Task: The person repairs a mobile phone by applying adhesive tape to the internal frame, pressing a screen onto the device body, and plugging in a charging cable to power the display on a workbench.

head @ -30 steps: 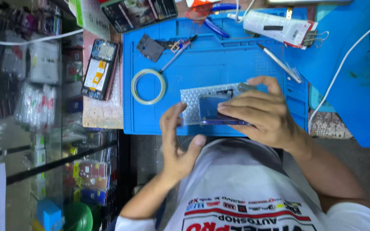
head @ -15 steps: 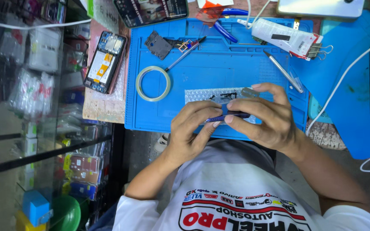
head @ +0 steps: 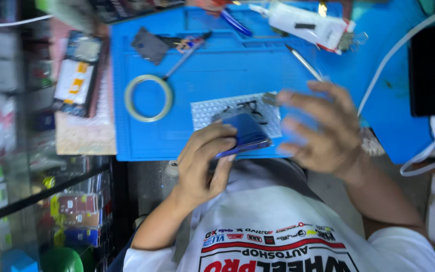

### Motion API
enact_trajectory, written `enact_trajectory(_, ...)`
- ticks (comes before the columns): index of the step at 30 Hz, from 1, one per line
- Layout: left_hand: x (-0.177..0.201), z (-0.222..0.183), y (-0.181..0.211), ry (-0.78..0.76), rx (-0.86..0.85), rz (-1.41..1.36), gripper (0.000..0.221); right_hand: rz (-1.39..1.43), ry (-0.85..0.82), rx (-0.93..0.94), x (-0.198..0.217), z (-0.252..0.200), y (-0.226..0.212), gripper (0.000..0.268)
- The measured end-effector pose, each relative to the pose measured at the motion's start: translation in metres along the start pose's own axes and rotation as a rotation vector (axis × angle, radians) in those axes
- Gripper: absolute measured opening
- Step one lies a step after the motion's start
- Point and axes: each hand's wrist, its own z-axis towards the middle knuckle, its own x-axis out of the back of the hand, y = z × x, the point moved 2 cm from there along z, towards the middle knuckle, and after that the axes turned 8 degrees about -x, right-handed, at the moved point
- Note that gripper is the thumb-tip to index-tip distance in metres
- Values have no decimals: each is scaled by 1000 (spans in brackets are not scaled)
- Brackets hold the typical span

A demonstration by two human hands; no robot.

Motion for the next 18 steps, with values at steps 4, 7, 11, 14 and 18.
enact_trajectory(4,-8,-11,-3,-16,-149,58,24,-183,-131,-480,10,-18,48,13)
enact_trajectory(7,-10,-14,2,-74,-135,111,28,-277,-260,-521,-2,-30,65,10)
enact_trajectory(11,-14,-7,0,-18,-92,78,25,-393,-204,-478,-17,-34,78,21)
enact_trajectory(14,-13,-6,3,-11,-67,49,25,-449,-236,-474,-23,-37,79,16)
enact_trajectory(18,-10,-1,0,-15,-33,19,22,-398,-193,-487,-15,-27,83,13)
